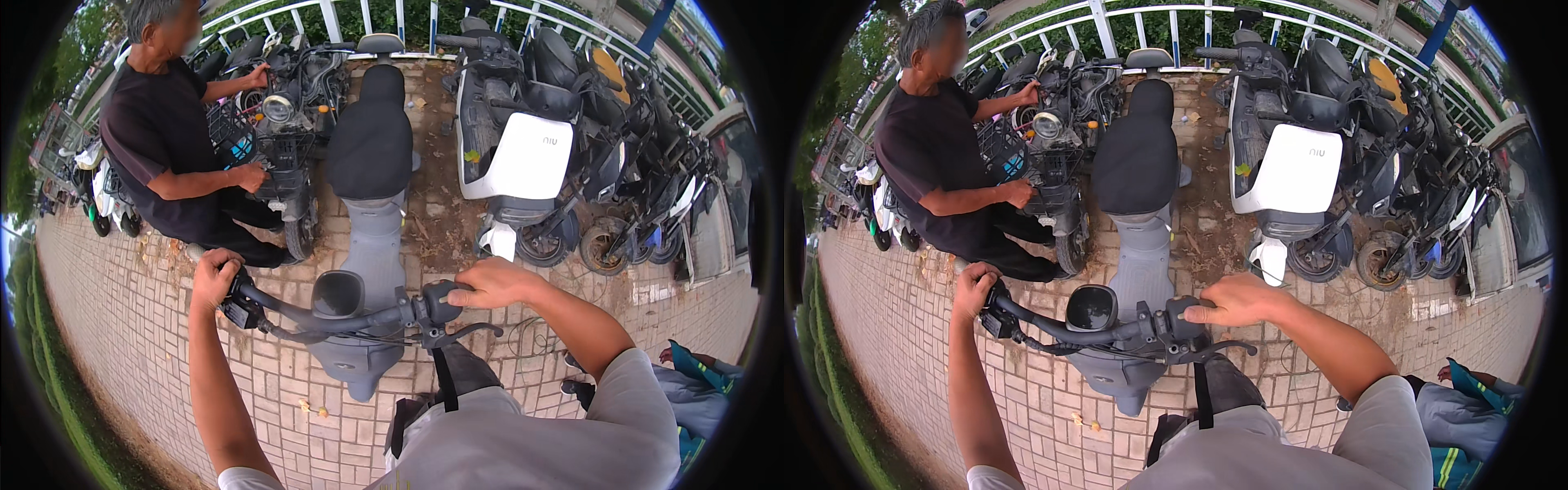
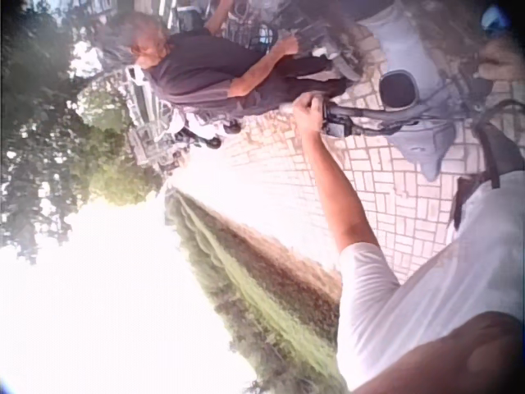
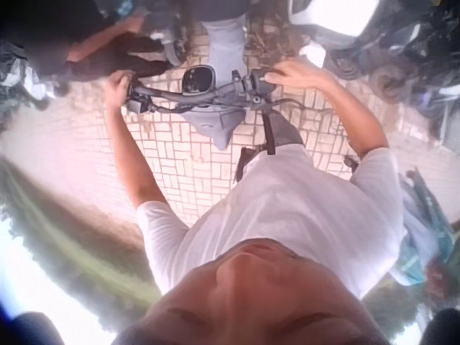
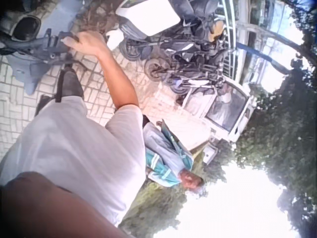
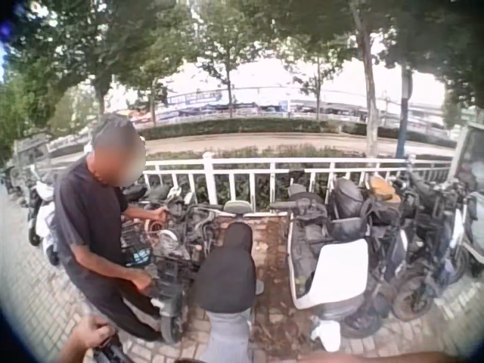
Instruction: The person moves a gray electric scooter from a parking area to a workshop, opens the seat to access the under-seat compartment, retrieves a wrench and an impact driver, and uses the impact driver to remove screws from the scooter's frame.
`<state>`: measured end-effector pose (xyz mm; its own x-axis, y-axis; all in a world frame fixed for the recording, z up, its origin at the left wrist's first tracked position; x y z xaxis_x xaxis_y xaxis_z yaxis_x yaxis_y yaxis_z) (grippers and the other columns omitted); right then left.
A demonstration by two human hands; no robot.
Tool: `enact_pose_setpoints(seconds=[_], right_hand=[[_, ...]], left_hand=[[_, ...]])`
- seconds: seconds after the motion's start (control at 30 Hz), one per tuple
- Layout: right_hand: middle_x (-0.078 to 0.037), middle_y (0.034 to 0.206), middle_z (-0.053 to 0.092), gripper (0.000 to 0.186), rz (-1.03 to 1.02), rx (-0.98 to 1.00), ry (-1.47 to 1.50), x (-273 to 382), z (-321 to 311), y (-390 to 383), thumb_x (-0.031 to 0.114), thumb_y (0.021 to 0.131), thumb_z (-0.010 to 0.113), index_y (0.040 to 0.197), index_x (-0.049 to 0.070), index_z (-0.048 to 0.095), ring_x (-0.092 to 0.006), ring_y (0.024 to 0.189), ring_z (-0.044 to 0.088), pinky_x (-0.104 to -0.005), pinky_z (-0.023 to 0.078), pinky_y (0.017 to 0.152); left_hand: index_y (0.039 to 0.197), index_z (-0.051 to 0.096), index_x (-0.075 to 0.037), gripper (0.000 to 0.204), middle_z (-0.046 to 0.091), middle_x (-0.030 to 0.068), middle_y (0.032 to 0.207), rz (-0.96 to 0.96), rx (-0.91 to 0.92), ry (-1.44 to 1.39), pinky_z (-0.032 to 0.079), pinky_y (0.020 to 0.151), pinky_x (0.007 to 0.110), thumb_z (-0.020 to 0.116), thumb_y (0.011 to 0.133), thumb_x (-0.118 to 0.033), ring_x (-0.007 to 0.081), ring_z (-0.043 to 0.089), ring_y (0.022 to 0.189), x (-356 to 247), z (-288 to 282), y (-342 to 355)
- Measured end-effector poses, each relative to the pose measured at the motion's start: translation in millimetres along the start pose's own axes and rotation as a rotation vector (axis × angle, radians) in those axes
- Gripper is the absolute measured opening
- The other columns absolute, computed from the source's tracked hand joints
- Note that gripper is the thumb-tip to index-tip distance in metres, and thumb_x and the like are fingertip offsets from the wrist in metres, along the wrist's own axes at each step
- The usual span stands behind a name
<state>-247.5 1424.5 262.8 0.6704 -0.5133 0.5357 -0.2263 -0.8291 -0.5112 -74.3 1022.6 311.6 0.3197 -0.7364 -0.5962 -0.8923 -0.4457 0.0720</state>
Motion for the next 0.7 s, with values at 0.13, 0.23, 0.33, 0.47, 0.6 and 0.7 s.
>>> enact_pose_setpoints(seconds=[0.13, 0.23, 0.33, 0.47, 0.6, 0.7], right_hand=[[-0.023, 0.077, 0.062, 0.076, -0.145, 0.107, -0.033, 66.5, 46.9, -35.5, 0.067, 0.070, 0.059, 0.093, -0.004, 0.060, -0.0387, 0.079, 0.062, -0.0453, 0.048, 0.069], [-0.025, 0.077, 0.061, 0.060, -0.285, 0.150, 0.067, 87.1, 96.7, -68.5, 0.047, 0.069, 0.069, 0.094, -0.007, 0.057, -0.0402, 0.078, 0.061, -0.0461, 0.047, 0.068], [-0.025, 0.078, 0.061, 0.050, -0.290, 0.198, 0.067, 101.5, 148.7, -89.3, 0.034, 0.068, 0.069, 0.094, -0.007, 0.055, -0.0404, 0.077, 0.060, -0.0461, 0.047, 0.068], [-0.025, 0.073, 0.059, 0.041, -0.327, 0.316, 0.096, 138.6, 209.8, -115.4, 0.023, 0.068, 0.063, 0.093, -0.009, 0.052, -0.0406, 0.073, 0.060, -0.0470, 0.047, 0.066], [-0.027, 0.078, 0.059, 0.041, -0.436, 0.468, 0.118, 170.7, 271.4, -135.8, 0.018, 0.067, 0.064, 0.095, -0.010, 0.051, -0.0401, 0.075, 0.060, -0.0454, 0.047, 0.066], [-0.026, 0.079, 0.060, 0.038, -0.512, 0.486, 0.148, 189.2, 318.1, -154.8, 0.013, 0.067, 0.062, 0.095, -0.010, 0.051, -0.0405, 0.075, 0.060, -0.0453, 0.047, 0.066]], left_hand=[[0.073, 0.064, 0.002, 0.017, 0.064, 0.0128, 0.075, -0.144, -0.019, -0.059, 0.043, 0.079, 0.035, 0.057, 0.073, -0.014, 0.0261, 0.057, 0.079, 31.6, -14.5, -79.9], [0.072, 0.063, 0.002, 0.015, 0.063, 0.0122, 0.075, -0.173, -0.055, 0.019, 0.042, 0.079, 0.035, 0.061, 0.075, -0.013, 0.0272, 0.054, 0.082, 24.8, -17.5, -134.6], [0.074, 0.064, 0.001, 0.015, 0.063, 0.0123, 0.079, -0.218, -0.072, 0.110, 0.042, 0.081, 0.035, 0.062, 0.075, -0.013, 0.0295, 0.054, 0.083, 33.0, -25.3, -194.2], [0.076, 0.065, 0.000, 0.014, 0.063, 0.0129, 0.084, -0.359, -0.111, 0.147, 0.041, 0.089, 0.037, 0.062, 0.075, -0.014, 0.0324, 0.057, 0.090, 36.0, -43.4, -290.5], [0.084, 0.065, -0.005, 0.014, 0.063, 0.0090, 0.088, -0.374, -0.183, 0.307, 0.034, 0.097, 0.045, 0.058, 0.078, -0.015, 0.0305, 0.056, 0.099, 21.3, -60.4, -391.1], [0.087, 0.065, -0.007, 0.015, 0.062, 0.0062, 0.097, -0.535, -0.262, 0.410, 0.032, 0.098, 0.046, 0.055, 0.082, -0.017, 0.0285, 0.054, 0.103, 7.8, -65.3, -455.5]])
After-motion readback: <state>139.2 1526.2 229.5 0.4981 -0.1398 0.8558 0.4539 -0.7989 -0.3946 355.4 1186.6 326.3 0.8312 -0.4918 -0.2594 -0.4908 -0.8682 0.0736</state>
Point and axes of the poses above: each hand's wrist, its own y-axis towards the middle knuckle, its own z-axis out of the palm, x = y × z, the point moved 7 cm from there along y, towards the middle knuckle
